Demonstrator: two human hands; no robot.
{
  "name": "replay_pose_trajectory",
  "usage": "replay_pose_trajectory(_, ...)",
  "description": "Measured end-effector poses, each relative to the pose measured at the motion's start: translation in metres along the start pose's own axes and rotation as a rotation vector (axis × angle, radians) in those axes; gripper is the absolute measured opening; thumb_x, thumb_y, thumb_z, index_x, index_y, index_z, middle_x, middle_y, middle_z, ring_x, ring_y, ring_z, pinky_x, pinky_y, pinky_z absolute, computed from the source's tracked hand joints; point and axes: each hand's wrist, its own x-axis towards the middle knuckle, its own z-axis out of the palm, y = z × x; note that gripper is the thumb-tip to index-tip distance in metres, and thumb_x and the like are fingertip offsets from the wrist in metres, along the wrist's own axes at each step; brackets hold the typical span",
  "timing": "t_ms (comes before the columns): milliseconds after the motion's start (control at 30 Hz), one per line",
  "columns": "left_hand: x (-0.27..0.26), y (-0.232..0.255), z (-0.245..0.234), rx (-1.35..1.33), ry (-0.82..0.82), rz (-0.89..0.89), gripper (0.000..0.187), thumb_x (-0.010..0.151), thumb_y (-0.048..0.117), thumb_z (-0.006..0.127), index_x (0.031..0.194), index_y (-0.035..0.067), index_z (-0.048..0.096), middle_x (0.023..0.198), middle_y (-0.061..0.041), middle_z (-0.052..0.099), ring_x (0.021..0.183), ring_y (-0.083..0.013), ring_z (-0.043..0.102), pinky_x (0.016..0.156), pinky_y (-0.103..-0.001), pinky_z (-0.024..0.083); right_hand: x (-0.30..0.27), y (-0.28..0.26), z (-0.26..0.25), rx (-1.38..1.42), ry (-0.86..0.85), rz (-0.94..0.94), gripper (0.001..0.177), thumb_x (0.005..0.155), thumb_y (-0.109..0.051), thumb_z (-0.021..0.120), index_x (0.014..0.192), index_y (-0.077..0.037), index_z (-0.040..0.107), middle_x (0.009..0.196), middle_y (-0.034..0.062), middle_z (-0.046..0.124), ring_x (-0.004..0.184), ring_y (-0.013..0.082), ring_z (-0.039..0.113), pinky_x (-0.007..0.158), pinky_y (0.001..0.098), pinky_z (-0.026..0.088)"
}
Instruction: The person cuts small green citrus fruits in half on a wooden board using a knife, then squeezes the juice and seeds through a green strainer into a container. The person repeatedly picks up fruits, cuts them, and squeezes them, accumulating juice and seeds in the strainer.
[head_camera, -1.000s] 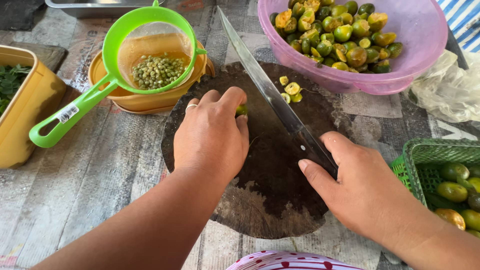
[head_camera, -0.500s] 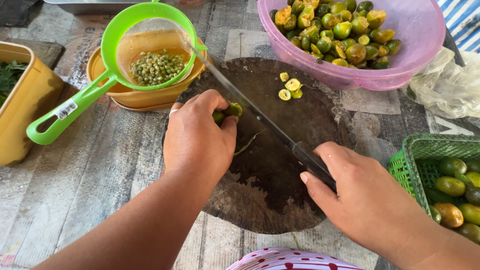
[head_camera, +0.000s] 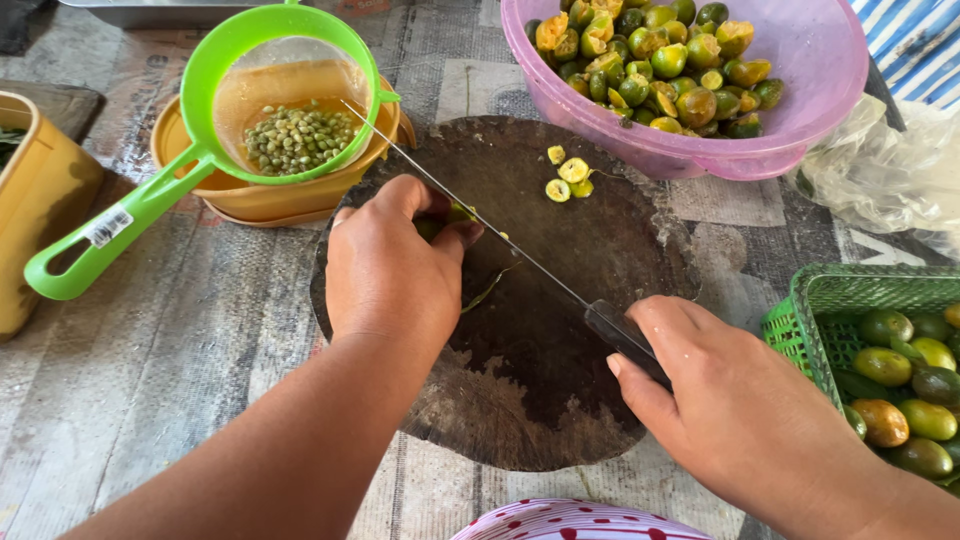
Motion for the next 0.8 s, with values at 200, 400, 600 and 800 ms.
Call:
replay_pose_trajectory(200, 0.003, -0.010, 0.002, 0.024, 0.017, 0.196, 0.012, 0.080, 0.021, 0.080, 0.087, 0.012, 0.075, 0.092, -0.007, 0.077, 0.102, -0.0362, 0.061, 0.086, -0.047, 0.049, -0.005, 0.005, -0.002, -0.008, 0.106, -0.166, 0.043, 0.092, -0.038, 0.065, 0.118, -0.005, 0.057, 0.112, 0.0172, 0.069, 0.097, 0.0407, 0.068, 0.076, 0.0473, 0.055)
replay_pose_trajectory(400, 0.009, -0.018, 0.004, 0.031, 0.029, 0.299, 0.014, 0.081, 0.020, 0.081, 0.085, 0.009, 0.073, 0.090, -0.009, 0.076, 0.096, -0.0377, 0.061, 0.092, -0.047, 0.048, -0.004, -0.003, -0.001, -0.152, -0.172, 0.043, 0.037, 0.096, -0.045, 0.060, 0.105, -0.011, 0.048, 0.100, 0.0128, 0.069, 0.097, 0.0370, 0.069, 0.078, 0.0492, 0.056)
replay_pose_trajectory(600, 0.012, -0.019, 0.001, 0.026, -0.012, 0.263, 0.017, 0.078, 0.022, 0.081, 0.084, 0.009, 0.072, 0.096, -0.008, 0.076, 0.099, -0.0370, 0.061, 0.085, -0.048, 0.049, 0.002, -0.013, 0.001, -0.183, -0.214, 0.069, 0.038, 0.097, -0.045, 0.059, 0.104, -0.009, 0.045, 0.097, 0.0155, 0.069, 0.093, 0.0380, 0.071, 0.079, 0.0489, 0.057)
replay_pose_trajectory(800, 0.013, -0.019, -0.001, 0.041, -0.032, 0.243, 0.018, 0.080, 0.024, 0.081, 0.084, 0.009, 0.071, 0.095, -0.008, 0.075, 0.100, -0.0361, 0.061, 0.085, -0.048, 0.049, 0.006, -0.021, 0.001, -0.176, -0.194, 0.060, 0.037, 0.097, -0.042, 0.059, 0.104, -0.009, 0.045, 0.097, 0.0162, 0.069, 0.091, 0.0392, 0.071, 0.076, 0.0497, 0.057)
